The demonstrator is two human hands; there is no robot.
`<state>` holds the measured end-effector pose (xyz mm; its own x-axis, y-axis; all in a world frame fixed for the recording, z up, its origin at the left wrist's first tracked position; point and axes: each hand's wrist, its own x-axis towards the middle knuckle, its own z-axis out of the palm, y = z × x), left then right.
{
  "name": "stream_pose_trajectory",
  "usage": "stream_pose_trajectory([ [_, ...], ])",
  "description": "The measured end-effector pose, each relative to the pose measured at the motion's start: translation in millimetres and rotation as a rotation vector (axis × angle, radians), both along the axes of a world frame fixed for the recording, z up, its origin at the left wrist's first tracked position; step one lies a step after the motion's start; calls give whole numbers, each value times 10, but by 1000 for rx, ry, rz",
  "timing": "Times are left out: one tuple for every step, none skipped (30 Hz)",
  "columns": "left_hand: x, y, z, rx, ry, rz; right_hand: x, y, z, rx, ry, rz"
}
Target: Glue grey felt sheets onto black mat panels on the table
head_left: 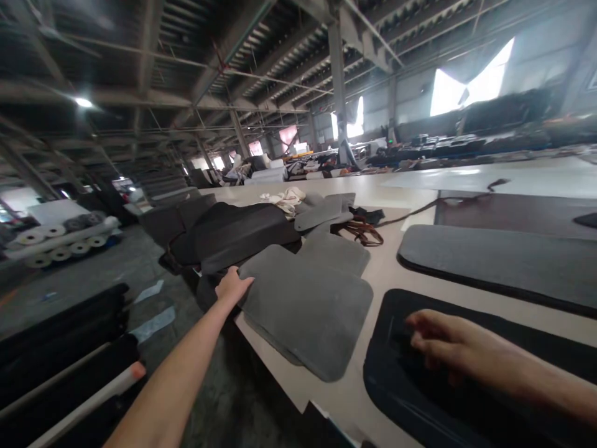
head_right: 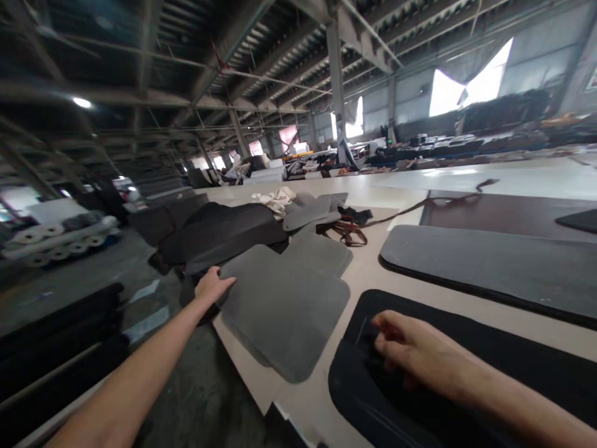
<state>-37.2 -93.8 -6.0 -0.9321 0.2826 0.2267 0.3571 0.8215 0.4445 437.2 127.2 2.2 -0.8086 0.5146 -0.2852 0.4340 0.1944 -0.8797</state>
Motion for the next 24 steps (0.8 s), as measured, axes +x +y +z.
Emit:
stream_pose_trajectory([
  [13,0,21,29,-13,-32,-170,-76,19,13,-38,75],
  [32,-3,48,68,-21,-66,-326,-148,31,26,-55,122],
  [56,-7,81,117,-26,-101,-463,-212,31,35,-67,146],
  [84,-9,119,177,-31,-135,-579,-267,18,37,-84,162],
  [116,-10,163,250,-34,-169,-674,-313,-8,33,-101,173],
  [151,-6,212,334,-38,-201,-751,-348,-44,25,-117,175],
  [189,2,267,427,-45,-232,-812,-376,-87,15,-127,170],
  [230,15,327,524,-53,-257,-862,-396,-132,4,-125,157],
  [275,35,395,621,-66,-279,-902,-412,-175,-15,-112,137],
  [325,59,470,713,-81,-295,-936,-425,-211,-42,-92,107],
  [378,88,553,796,-99,-309,-962,-436,-237,-78,-71,72],
  [436,120,643,870,-119,-323,-983,-448,-252,-119,-51,42],
  [498,155,737,933,-139,-341,-998,-461,-257,-163,-32,13],
  [562,194,834,990,-157,-363,-1008,-477,-252,-204,-16,-19],
  [628,235,931,1039,-173,-390,-1012,-495,-244,-241,-1,-50],
  [693,279,1025,1081,-186,-420,-1012,-515,-234,-276,14,-82],
  [756,326,1116,1116,-197,-451,-1007,-535,-227,-316,35,-109],
  [816,377,1203,1147,-205,-479,-998,-556,-226,-359,62,-132],
  [872,432,1287,1171,-210,-505,-983,-575,-231,-407,96,-151],
  [926,489,1369,1191,-212,-526,-964,-591,-241,-462,137,-157],
  [978,548,1451,1208,-212,-550,-940,-604,-255,-519,180,-155],
  [1032,610,1535,1224,-206,-580,-912,-615,-269,-570,221,-153],
  [1091,672,1622,1242,-188,-614,-883,-623,-282,-614,256,-153],
  [1156,734,1712,1261,-158,-649,-853,-631,-289,-655,288,-148],
])
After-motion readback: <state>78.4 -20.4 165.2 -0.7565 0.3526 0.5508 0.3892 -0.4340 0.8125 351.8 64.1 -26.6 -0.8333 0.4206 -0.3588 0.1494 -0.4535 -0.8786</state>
